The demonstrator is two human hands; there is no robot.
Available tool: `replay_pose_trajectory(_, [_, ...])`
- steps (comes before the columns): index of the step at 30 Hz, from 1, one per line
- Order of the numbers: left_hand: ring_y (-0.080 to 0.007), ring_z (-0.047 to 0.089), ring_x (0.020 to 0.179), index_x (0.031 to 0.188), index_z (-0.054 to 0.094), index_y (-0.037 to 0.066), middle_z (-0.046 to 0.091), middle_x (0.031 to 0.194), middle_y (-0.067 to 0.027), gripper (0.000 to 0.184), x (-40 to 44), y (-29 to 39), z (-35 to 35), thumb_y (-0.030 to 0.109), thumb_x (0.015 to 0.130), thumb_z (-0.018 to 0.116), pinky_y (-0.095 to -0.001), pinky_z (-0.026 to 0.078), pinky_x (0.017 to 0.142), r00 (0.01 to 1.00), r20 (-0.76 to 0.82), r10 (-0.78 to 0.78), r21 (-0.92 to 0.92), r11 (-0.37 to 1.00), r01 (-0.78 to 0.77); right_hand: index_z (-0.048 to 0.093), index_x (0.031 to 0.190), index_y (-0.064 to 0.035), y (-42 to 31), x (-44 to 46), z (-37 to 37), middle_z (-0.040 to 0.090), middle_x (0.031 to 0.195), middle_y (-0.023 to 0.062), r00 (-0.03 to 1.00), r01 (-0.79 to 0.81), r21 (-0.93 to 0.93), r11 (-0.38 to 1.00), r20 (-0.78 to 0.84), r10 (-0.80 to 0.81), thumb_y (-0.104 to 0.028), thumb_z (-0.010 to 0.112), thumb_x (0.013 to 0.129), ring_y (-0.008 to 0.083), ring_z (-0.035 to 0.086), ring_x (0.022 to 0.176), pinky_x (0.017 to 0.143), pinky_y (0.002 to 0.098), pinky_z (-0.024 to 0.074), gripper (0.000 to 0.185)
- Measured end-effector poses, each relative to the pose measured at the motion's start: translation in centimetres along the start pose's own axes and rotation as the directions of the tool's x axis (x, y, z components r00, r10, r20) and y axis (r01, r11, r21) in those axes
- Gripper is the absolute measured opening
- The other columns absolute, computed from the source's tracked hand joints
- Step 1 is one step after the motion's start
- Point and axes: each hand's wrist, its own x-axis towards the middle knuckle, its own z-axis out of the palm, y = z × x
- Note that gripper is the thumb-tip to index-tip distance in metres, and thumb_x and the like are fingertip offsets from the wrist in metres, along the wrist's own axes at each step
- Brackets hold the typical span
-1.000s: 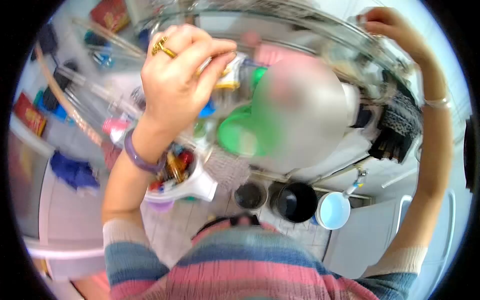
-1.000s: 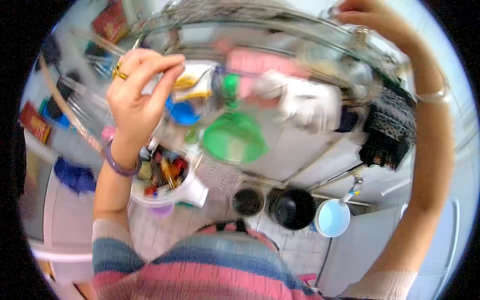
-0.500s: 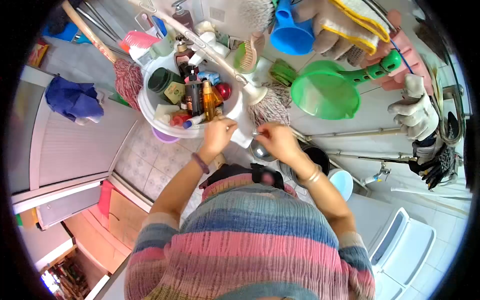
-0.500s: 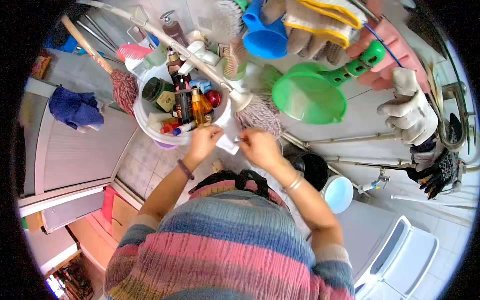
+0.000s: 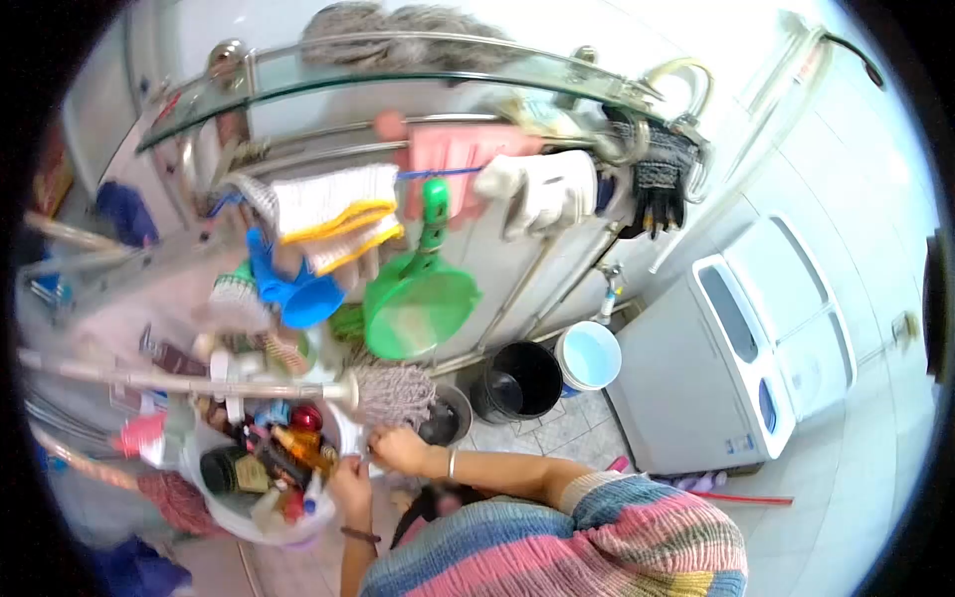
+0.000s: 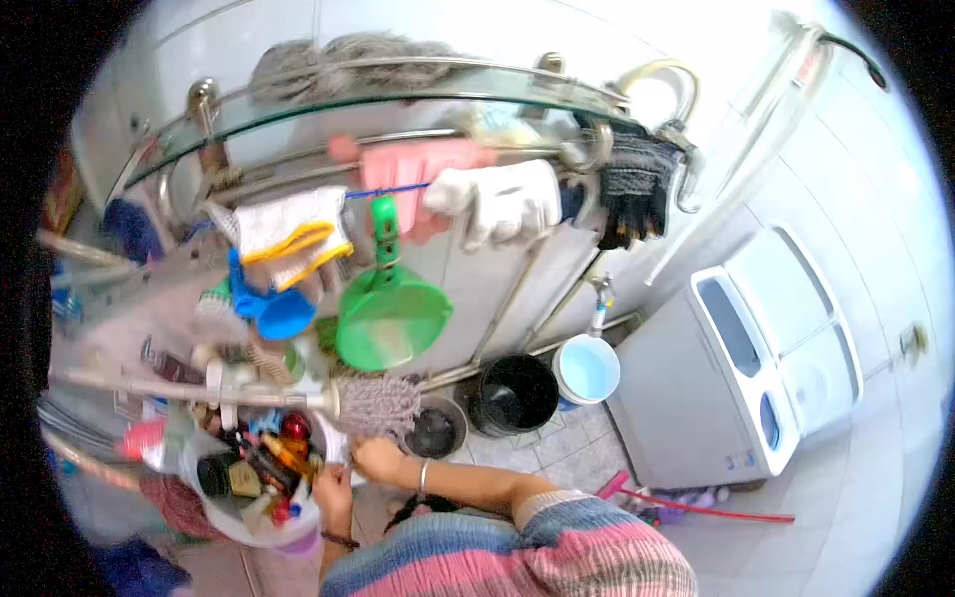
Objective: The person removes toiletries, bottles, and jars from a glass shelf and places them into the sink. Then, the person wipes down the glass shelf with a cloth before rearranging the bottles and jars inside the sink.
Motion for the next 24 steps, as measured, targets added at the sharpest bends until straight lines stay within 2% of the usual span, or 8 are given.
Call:
replay_pose_trajectory(9, [-0.0331,0.057,0.074,0.081,0.062,0.0,0.059,0.076,-0.0147,0.007,-0.6,-1.5,-0.5,0.005,0.076,0.063,-0.0409,0.045,0.068,0.995,-0.095,0.019,-0.175,0.984,-0.036,0.065,0.094,-0.0023,3.1,-0.8,-22.6,0.063,0.086,0.0128,0.841,0.205,0.425,0.881,-0.537,0.063,-0.01,0.068,0.081,0.0253,0.064,0.072,0.062,0.0335,0.0506,0.016])
replay_pose_trajectory(11, [-0.0305,0.056,0.071,0.081,0.063,0.001,0.058,0.074,-0.0129,0.006,-0.5,0.5,-1.7,0.004,0.076,0.062,-0.0387,0.044,0.065,0.971,-0.186,0.147,-0.05,0.986,-0.159,0.066,0.093,-0.003,4.1,-2.2,-28.9,0.063,0.084,0.0096,0.7,0.281,0.373,0.884,-0.71,0.077,-0.005,0.069,0.078,0.0201,0.061,0.068,0.059,0.0293,0.0489,0.015])
replay_pose_trajectory(13, [-0.028,0.056,0.069,0.081,0.063,0.002,0.056,0.072,-0.0114,0.006,-0.4,3.1,-3.5,0.004,0.076,0.061,-0.0367,0.044,0.062,0.957,-0.226,0.181,0.009,0.983,-0.184,0.067,0.089,-0.0024,6.5,-4.1,-35.8,0.062,0.082,0.0082,0.458,0.256,-0.026,0.966,-0.877,-0.145,0.002,0.067,0.076,0.0139,0.056,0.064,0.055,0.0254,0.0448,0.013])
replay_pose_trajectory(14, [-0.0268,0.055,0.068,0.082,0.063,0.002,0.056,0.071,-0.0108,0.006,-0.3,4.9,-4.2,0.004,0.076,0.061,-0.0359,0.043,0.06,0.963,-0.228,0.145,-0.005,0.989,-0.15,0.068,0.087,-0.0047,6.6,-5.6,-38.7,0.063,0.082,0.008,0.445,0.167,0.17,0.971,-0.892,0.079,-0.002,0.069,0.075,0.0201,0.06,0.069,0.06,0.0296,0.0487,0.012])
replay_pose_trajectory(16, [-0.0242,0.053,0.064,0.084,0.063,0.002,0.054,0.07,-0.0096,0.008,0.2,6.8,-4.5,0.003,0.076,0.062,-0.0349,0.041,0.058,0.958,-0.256,0.128,0.019,0.992,-0.128,0.07,0.09,-0.0046,11.5,-6.3,-44.2,0.06,0.077,0.0054,0.166,0.088,-0.184,0.979,-0.966,-0.197,0.001,0.068,0.076,0.0109,0.053,0.062,0.052,0.0225,0.0411,0.015])
replay_pose_trajectory(17, [-0.024,0.053,0.063,0.084,0.063,0.002,0.054,0.07,-0.0096,0.007,0.6,7.7,-4.3,0.003,0.076,0.062,-0.0349,0.041,0.058,0.947,-0.28,0.154,0.0,0.987,-0.161,0.07,0.091,-0.0037,11.1,-7.0,-46.2,0.058,0.076,0.0056,0.139,0.096,0.061,0.994,-0.989,0.047,0.0,0.068,0.076,0.0114,0.05,0.06,0.053,0.024,0.0408,0.015])
replay_pose_trajectory(18, [-0.0237,0.053,0.063,0.083,0.063,0.002,0.054,0.07,-0.0096,0.007,1.0,8.7,-4.2,0.003,0.076,0.062,-0.0349,0.041,0.058,0.935,-0.304,0.18,-0.015,0.981,-0.194,0.071,0.089,-0.004,12.3,-7.1,-48.3,0.057,0.074,0.0053,0.088,-0.033,-0.048,0.998,-0.995,-0.045,-0.002,0.07,0.075,0.0114,0.049,0.059,0.053,0.0242,0.0401,0.015])
replay_pose_trajectory(24, [-0.0223,0.052,0.058,0.082,0.063,0.002,0.055,0.072,-0.0093,0.007,2.1,13.6,-2.7,0.001,0.075,0.064,-0.0336,0.041,0.054,0.905,-0.353,0.238,-0.022,0.965,-0.262,0.073,0.083,-0.0063,15.5,-6.3,-53.4,0.059,0.07,0.008,0.304,-0.164,-0.004,0.986,-0.952,0.046,-0.019,0.071,0.077,0.0195,0.056,0.061,0.058,0.0312,0.0437,0.014])
